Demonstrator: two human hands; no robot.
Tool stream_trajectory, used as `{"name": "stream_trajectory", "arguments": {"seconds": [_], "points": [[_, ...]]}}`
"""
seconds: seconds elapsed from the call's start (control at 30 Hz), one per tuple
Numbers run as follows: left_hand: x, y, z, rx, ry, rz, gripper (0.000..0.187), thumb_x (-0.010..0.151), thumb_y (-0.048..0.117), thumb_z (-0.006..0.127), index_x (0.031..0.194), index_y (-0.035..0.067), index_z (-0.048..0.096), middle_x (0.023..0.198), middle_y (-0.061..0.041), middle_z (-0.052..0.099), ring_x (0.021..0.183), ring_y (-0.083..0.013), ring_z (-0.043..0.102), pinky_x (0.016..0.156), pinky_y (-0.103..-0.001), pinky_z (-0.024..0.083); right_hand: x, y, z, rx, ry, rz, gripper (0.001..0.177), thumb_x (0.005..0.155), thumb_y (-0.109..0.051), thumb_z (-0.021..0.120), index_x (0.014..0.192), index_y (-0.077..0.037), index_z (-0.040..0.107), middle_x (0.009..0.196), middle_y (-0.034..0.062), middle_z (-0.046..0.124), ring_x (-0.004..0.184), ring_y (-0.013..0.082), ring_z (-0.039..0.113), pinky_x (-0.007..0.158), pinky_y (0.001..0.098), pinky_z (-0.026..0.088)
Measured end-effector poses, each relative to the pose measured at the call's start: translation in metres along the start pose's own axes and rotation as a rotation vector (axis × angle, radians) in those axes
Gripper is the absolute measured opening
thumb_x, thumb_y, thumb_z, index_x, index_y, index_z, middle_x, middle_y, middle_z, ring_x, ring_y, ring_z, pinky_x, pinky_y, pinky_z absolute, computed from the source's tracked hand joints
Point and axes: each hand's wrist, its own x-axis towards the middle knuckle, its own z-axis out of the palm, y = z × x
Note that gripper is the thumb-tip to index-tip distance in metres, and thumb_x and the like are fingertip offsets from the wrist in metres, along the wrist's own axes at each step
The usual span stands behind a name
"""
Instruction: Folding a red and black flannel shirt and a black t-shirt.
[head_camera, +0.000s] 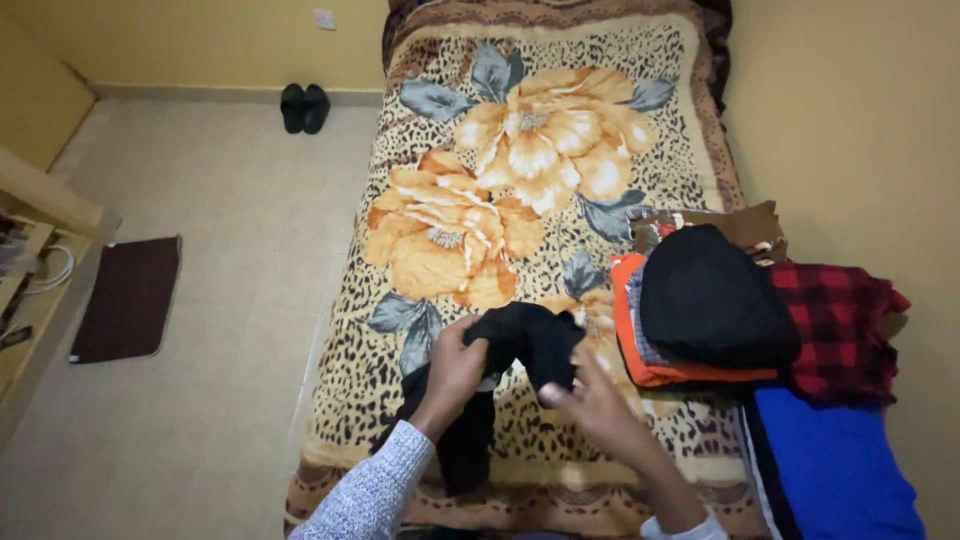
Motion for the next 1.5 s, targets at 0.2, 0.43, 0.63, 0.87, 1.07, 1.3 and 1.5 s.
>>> {"name": "stream_trajectory", "arguments": {"seconds": [0.2,0.43,0.63,0.87,1.07,1.3,1.5], "points": [[-0.003,0.039,0.002,-0.239,-0.172,-0.032,0.040,0.083,-0.005,0.057,0.121,-0.001,0.070,0.103,-0.008,0.075,0.089,-0.0132,0.069,0.081,-0.027,0.055,0.016,0.051,0.055,-0.443,-0.025,-0.142,0.084,0.082,-0.017,0.082,0.147,0.000,0.031,0.138,0.0134,0.050,0.126,0.0240,0.051,0.103,0.0351,0.044],[-0.011,0.034,-0.012,-0.293,-0.251,0.145,0.051,0.078,-0.011,0.053,0.126,-0.001,0.067,0.129,-0.005,0.070,0.121,-0.0141,0.064,0.106,-0.026,0.046,0.038,0.101,0.045,0.204,-0.020,0.062,0.041,0.099,-0.019,0.055,0.135,0.001,0.058,0.120,0.0070,0.069,0.109,0.0164,0.065,0.098,0.0317,0.053],[-0.012,0.011,-0.006,-0.084,0.043,0.188,0.026,0.072,-0.008,0.066,0.095,0.001,0.056,0.092,-0.005,0.054,0.087,-0.0147,0.056,0.078,-0.031,0.047,0.030,0.035,0.061,-0.072,-0.131,0.126,0.061,0.086,-0.007,0.072,0.137,-0.008,0.039,0.119,0.0067,0.066,0.113,0.0126,0.065,0.093,0.0302,0.054],[-0.020,0.048,0.003,-0.107,-0.076,0.169,0.018,0.088,0.008,0.073,0.097,0.003,0.058,0.086,-0.006,0.060,0.083,-0.0117,0.060,0.077,-0.028,0.051,0.049,0.083,0.040,-0.304,0.114,-0.180,0.038,0.096,-0.010,0.060,0.133,0.001,0.058,0.121,0.0094,0.073,0.113,0.0153,0.067,0.096,0.0285,0.052],[-0.041,0.049,0.013,0.217,0.054,0.376,0.048,0.085,0.022,0.082,0.119,0.000,0.056,0.114,-0.019,0.059,0.110,-0.0325,0.060,0.097,-0.041,0.049,0.060,0.084,0.013,0.232,0.165,0.057,0.033,0.107,-0.023,0.062,0.128,0.003,0.061,0.101,0.0035,0.062,0.087,0.0082,0.058,0.074,0.0279,0.048],[-0.041,0.038,0.014,0.377,0.076,0.309,0.075,0.080,0.027,0.081,0.136,-0.005,0.042,0.130,-0.026,0.047,0.120,-0.0436,0.051,0.102,-0.048,0.043,0.067,0.144,0.001,0.442,-0.093,0.042,0.036,0.114,-0.026,0.060,0.129,0.004,0.048,0.099,-0.0013,0.047,0.084,0.0077,0.046,0.071,0.0256,0.041],[-0.025,0.004,0.020,0.448,0.212,0.374,0.061,0.077,0.015,0.074,0.130,-0.005,0.051,0.121,-0.028,0.055,0.112,-0.0449,0.056,0.095,-0.050,0.046,0.052,0.043,0.038,0.012,-0.161,-0.077,0.054,0.101,-0.032,0.057,0.146,-0.006,0.041,0.139,0.0004,0.054,0.128,0.0107,0.048,0.106,0.0280,0.039]]}}
